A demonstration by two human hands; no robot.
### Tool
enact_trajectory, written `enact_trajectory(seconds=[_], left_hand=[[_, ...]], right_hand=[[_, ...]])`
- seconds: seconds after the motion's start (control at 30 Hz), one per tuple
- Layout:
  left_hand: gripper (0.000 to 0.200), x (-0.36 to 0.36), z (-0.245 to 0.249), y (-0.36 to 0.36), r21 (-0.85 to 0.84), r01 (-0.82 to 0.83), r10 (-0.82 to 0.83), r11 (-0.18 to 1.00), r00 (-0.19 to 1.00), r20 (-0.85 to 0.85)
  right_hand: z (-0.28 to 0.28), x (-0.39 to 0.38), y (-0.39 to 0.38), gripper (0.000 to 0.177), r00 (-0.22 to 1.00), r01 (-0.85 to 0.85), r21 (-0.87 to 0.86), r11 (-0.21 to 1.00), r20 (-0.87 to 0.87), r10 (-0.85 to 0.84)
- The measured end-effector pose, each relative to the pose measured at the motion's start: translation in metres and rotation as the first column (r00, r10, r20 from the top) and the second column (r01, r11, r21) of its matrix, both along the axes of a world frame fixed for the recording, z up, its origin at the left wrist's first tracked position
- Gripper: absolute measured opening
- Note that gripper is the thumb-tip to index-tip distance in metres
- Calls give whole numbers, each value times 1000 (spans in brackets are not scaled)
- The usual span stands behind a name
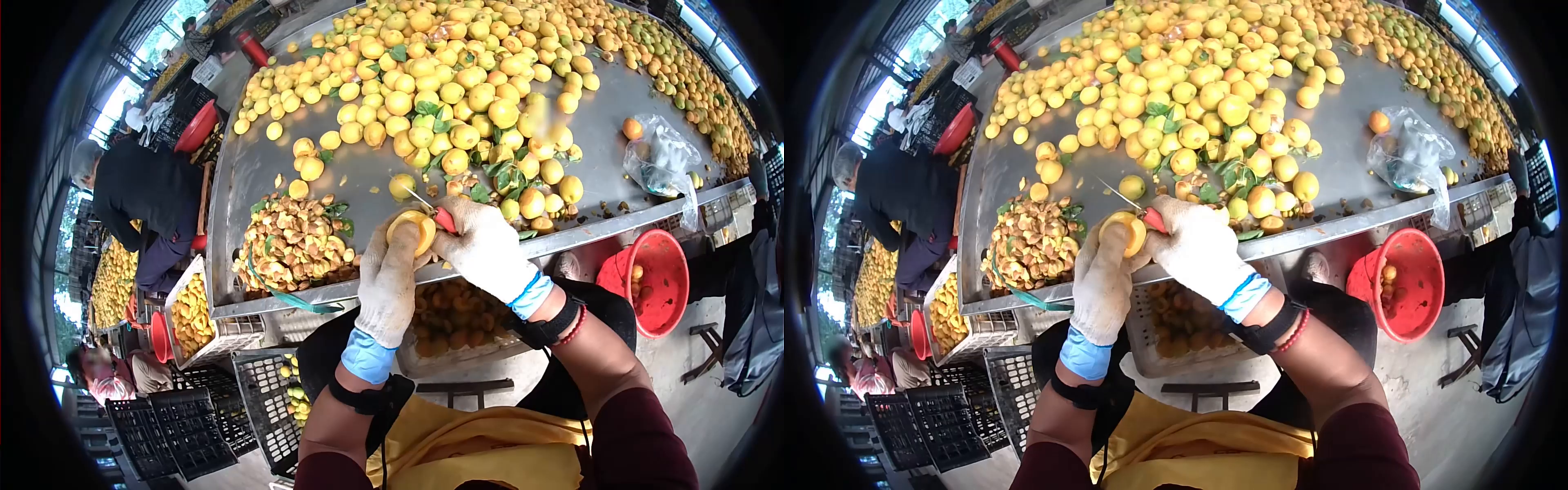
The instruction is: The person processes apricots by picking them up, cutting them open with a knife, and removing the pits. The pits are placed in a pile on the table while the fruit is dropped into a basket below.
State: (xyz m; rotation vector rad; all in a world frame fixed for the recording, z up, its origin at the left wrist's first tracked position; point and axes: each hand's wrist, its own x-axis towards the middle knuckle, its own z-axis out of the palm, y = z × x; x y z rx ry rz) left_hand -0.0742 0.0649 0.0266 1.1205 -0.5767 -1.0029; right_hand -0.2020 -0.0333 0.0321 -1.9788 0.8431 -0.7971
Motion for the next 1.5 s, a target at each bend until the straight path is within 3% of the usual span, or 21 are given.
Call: enact_trajectory(seconds=[0.07, 0.3, 0.37, 0.5, 0.57, 0.63, 0.7, 0.77, 0.83, 0.9, 0.97, 1.0, 1.03, 1.1, 1.17, 1.23, 1.3, 1.33, 1.4, 1.47, 1.5], left_hand=[[43, -2, 12, -1, 84, -8, -22, 996, 934, 356], [37, -4, 15, 3, 110, -34, -19, 993, 894, 447], [36, -3, 20, 9, -6, -190, 176, 982, 898, 403], [38, 16, 29, 13, 28, -181, 134, 983, 814, 565], [36, 24, 27, 4, -8, -240, 186, 971, 732, 655], [35, 47, 14, -2, 197, -211, -56, 957, 533, 844], [38, 59, 13, 3, 67, -232, 107, 970, 661, 743], [41, 53, 35, 19, 106, -102, 86, 989, 986, 144], [44, 41, 46, 45, 62, 8, -12, 998, 997, 71], [42, 18, 55, 67, 273, 201, -219, 941, 975, 37], [44, 1, 60, 75, 401, 206, -391, 893, 797, 460], [40, 10, 45, 82, 406, 161, -374, 899, 766, 523], [41, 17, 48, 73, 221, 132, -249, 966, 699, 671], [41, 34, 67, 34, 347, -50, -165, 936, 811, 561], [46, 56, 56, -17, 344, -81, -162, 936, 766, 622], [59, 87, 12, -67, 345, -74, -296, 936, 366, 882], [71, 86, 0, -100, 530, -148, -541, 835, -42, 840], [71, 87, -10, -108, 595, -184, -617, 782, -89, 782], [71, 90, -18, -116, 656, -222, -689, 722, -134, 713], [67, 90, -15, -107, 529, -139, -503, 837, 182, 845], [67, 83, -10, -99, 530, -134, -505, 837, 180, 844]], right_hand=[[1, -1, -5, 17, 997, 64, -82, 995, -40, -67], [7, -11, -9, 22, 983, 114, -5, 994, -148, -113], [-15, -21, -23, 32, 986, 152, 16, 988, -79, -150], [5, -36, -22, 25, 997, 59, 457, 887, 17, -75], [4, -39, -17, 24, 987, -20, 521, 853, 149, -68], [-5, -37, -17, 22, 986, -5, 482, 876, 151, -77], [-4, -43, -20, 21, 980, -1, 465, 885, 175, -91], [4, -48, -21, 20, 977, 8, 498, 867, 180, -112], [12, -46, -25, 19, 974, 6, 524, 852, 190, -124], [12, -48, -25, 20, 957, -17, 584, 812, 243, -156], [10, -48, -25, 21, 956, -38, 589, 807, 257, -142], [11, -48, -23, 22, 961, -18, 572, 820, 238, -145], [11, -49, -23, 23, 964, 6, 555, 832, 217, -152], [9, -50, -21, 24, 929, -28, 640, 768, 301, -216], [17, -48, -21, 31, 851, -153, 745, 649, 434, -297], [24, -54, -25, 44, 882, -184, 734, 653, 417, -219], [36, -55, -26, 49, 944, -64, 708, 703, 272, -188], [36, -55, -29, 48, 951, -61, 702, 709, 256, -172], [36, -53, -33, 47, 958, -56, 699, 713, 239, -159], [37, -50, -35, 48, 941, -90, 713, 696, 289, -175], [39, -50, -36, 48, 941, -84, 714, 695, 287, -180]])
